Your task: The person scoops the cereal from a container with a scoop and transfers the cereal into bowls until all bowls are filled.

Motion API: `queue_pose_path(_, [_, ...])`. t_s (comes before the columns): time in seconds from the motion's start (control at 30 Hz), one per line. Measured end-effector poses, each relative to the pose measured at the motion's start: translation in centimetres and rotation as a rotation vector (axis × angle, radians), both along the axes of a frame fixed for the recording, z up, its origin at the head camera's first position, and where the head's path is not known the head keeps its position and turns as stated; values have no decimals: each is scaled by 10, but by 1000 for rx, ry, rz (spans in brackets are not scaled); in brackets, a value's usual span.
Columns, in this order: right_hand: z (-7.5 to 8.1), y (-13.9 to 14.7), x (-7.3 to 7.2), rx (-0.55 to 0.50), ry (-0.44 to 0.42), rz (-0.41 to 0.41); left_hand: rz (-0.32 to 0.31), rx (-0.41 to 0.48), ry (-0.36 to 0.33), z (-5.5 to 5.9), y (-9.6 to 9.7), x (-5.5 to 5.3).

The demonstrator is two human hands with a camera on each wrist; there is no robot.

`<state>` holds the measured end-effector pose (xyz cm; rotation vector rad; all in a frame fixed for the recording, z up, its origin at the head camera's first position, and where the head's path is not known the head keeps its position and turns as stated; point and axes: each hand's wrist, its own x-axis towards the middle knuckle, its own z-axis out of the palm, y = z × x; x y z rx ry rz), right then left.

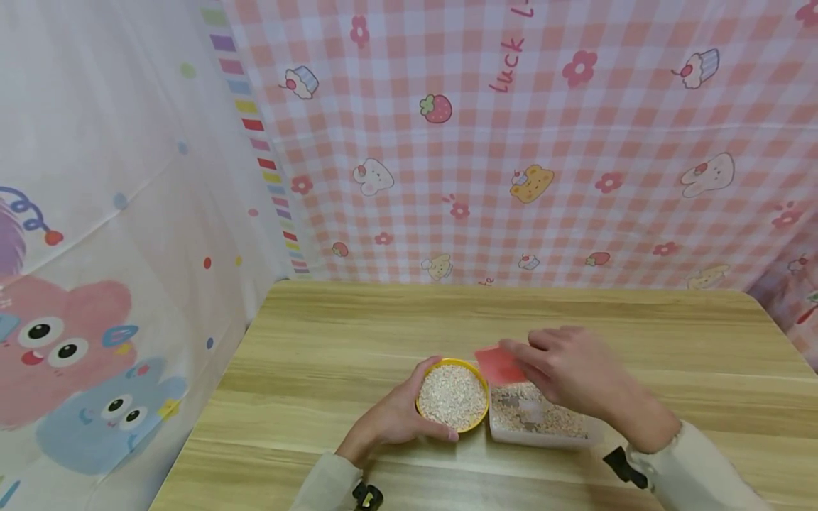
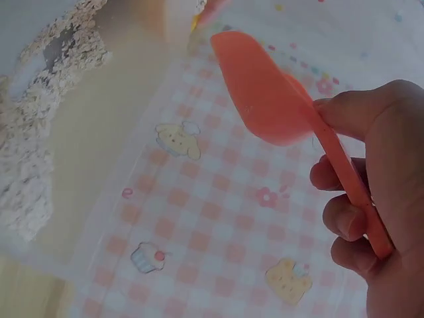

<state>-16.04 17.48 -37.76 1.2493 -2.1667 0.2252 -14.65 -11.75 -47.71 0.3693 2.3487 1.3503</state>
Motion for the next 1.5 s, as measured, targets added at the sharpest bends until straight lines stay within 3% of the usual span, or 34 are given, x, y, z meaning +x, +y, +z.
queue_pose_path(0.4, [-20,30,9,-46,-187,-139,2,-4,-5,0,-3,-1])
queue_pose_path(0.73, [-56,26,17,-42,-309,-215,8,-6,-15,0,-5,-1])
queue_pose_path(1.0, [-67,21,21,1,-403,-338,15,-5,-11,0,-4,-1])
queue_pose_path(1.2, [-70,19,24,10,-395,-399,9,-8,2,0,-4,-3])
queue_pose_path(1.5, [-77,22,26,12,-360,-401,-1,-5,9,-3,-5,-3])
